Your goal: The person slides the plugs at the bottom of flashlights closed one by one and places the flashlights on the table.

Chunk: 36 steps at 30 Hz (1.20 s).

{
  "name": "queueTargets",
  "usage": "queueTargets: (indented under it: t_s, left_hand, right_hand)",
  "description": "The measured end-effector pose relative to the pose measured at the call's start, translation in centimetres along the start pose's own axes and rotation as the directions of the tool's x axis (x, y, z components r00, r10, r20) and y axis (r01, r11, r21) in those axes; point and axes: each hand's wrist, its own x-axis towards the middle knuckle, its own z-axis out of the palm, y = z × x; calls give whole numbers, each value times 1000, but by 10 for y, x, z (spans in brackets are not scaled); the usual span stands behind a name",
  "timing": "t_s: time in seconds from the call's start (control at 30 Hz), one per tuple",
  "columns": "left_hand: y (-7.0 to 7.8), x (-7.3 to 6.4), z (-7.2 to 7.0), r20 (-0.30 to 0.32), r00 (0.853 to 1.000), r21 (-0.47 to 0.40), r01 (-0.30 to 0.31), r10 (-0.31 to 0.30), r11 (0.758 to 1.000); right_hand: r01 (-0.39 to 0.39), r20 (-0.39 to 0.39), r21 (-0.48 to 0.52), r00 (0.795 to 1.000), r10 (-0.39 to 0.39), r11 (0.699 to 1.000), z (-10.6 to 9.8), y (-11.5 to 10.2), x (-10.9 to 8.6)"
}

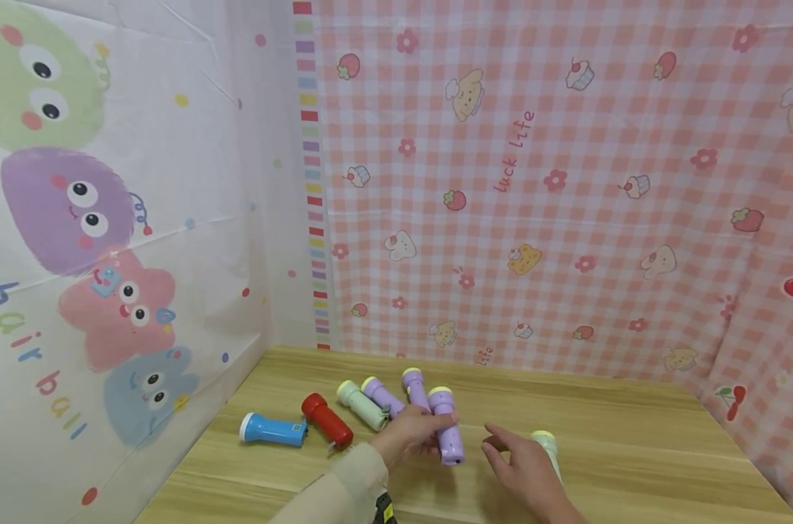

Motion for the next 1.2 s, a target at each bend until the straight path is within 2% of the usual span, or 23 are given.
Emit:
queueTargets:
  t_s: [0.1, 0.33, 0.47, 0.63, 0.9, 1.13, 1.2]
  left_hand:
    - [0, -1, 1, -7, 1000, 26, 8, -7, 1000]
    - [-2, -3, 2, -6, 1000, 55, -5, 6, 998]
    - [-5, -3, 4, -3, 1000, 65, -19, 20, 998]
    - [-10, -2, 6, -15, 999, 94, -32, 34, 995]
    - [-11, -5, 9, -25, 999, 119, -29, 32, 993]
    - [-12, -4, 14, -21, 999, 166, -37, 41, 985]
    - [-13, -4, 17, -21, 999, 181, -43, 48, 983]
  right_hand:
    - [-26, -8, -24, 1000, 26, 999, -6, 7, 2]
    - [-120, 36, -73, 992, 122, 990, -24, 23, 4]
    - [-128, 31, -121, 991, 132, 984, -33, 32, 4]
    - [-102, 4, -193, 994, 105, 976, -40, 44, 3]
    - [-190, 57, -257, 976, 211, 948, -48, 56, 3]
    - [-191, 83, -297, 971, 225, 936, -50, 63, 2]
    - [-207, 100, -302, 964, 247, 931, -50, 63, 2]
